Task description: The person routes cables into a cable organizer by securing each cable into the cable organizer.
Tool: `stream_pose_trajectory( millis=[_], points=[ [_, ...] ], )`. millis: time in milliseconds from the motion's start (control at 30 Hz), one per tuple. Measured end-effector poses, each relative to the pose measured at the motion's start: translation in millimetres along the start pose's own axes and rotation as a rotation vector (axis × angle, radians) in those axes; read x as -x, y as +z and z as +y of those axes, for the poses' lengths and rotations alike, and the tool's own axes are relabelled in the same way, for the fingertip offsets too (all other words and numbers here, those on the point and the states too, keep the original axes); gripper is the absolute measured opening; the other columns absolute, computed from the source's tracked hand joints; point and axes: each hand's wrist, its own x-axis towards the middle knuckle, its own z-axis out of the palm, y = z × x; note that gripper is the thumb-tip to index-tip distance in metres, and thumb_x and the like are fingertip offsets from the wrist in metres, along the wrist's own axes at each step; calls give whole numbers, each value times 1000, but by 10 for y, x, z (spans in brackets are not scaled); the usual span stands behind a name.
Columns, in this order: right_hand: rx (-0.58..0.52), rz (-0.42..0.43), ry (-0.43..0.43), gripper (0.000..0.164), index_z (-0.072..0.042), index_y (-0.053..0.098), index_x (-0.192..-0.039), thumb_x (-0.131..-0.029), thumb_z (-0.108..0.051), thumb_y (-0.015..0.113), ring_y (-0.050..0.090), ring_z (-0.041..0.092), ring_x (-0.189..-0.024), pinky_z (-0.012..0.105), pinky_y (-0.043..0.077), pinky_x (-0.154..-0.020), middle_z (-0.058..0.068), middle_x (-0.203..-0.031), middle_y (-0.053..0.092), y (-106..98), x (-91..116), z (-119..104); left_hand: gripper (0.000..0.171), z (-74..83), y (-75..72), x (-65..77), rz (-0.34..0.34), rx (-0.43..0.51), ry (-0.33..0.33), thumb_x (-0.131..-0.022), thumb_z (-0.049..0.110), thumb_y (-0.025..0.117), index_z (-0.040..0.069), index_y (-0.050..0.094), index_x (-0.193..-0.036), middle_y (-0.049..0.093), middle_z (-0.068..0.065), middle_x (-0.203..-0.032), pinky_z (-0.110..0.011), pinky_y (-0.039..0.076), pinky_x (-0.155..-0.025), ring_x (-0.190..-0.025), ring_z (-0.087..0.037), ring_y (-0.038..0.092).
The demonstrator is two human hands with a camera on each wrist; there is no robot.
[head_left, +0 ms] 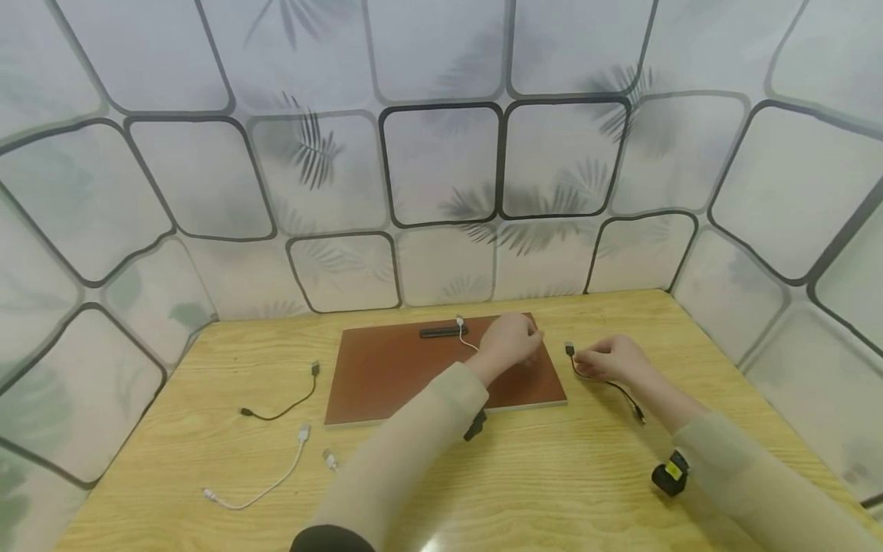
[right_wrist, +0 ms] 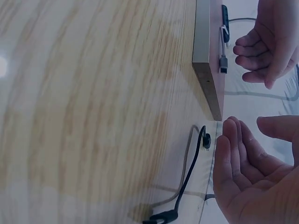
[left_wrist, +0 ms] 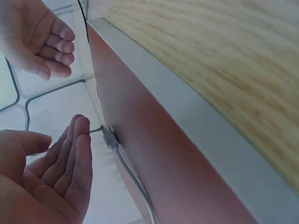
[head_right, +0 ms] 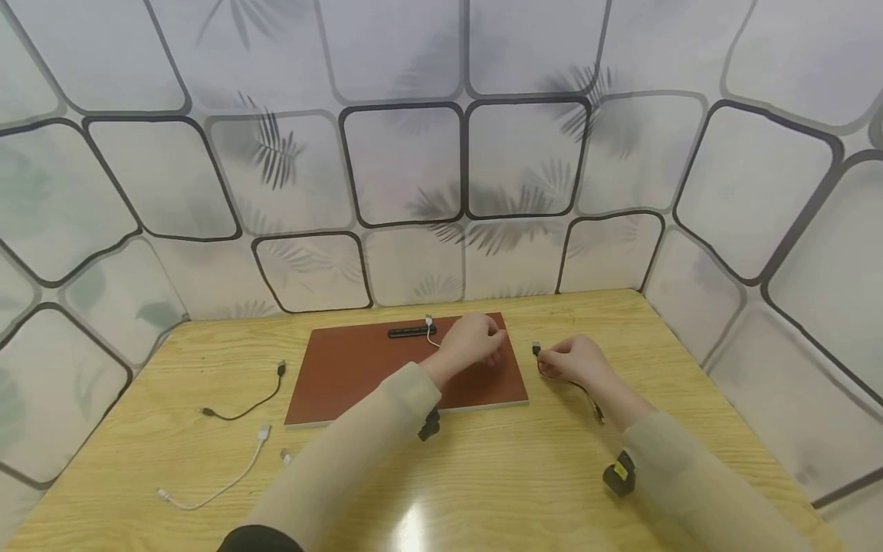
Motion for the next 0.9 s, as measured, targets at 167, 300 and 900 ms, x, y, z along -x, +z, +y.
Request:
stream_pose_trajectory(
  millis=[167, 300, 900],
  points=[
    [-36, -13, 5, 40, 21, 67, -120, -107, -16, 61, 76, 9, -79, 30, 67, -78, 6, -90, 82, -49, 35, 59, 55, 46, 41, -13, 5, -9, -15, -110, 30, 58, 15, 59, -57, 66, 5, -55, -22, 41, -52, -49, -8, 57],
    [-35, -23, 4, 40, 20, 67, -121, -108, -17, 59, 76, 8, -79, 27, 66, -77, 3, -90, 82, -90, 60, 123, 54, 86, 87, -24, -2, -2, -13, -111, 29, 58, 16, 62, -59, 71, 4, -58, -21, 42, -52, -51, -10, 62],
    [-8, -14, 48, 42, 22, 65, -122, -111, -17, 54, 73, 4, -78, 26, 66, -74, 3, -92, 81, -218, 191, 362, 42, 266, 252, 5, -42, -55, -50, -109, 27, 60, 17, 72, -70, 70, 5, -61, -21, 48, -54, -54, -8, 61]
  ],
)
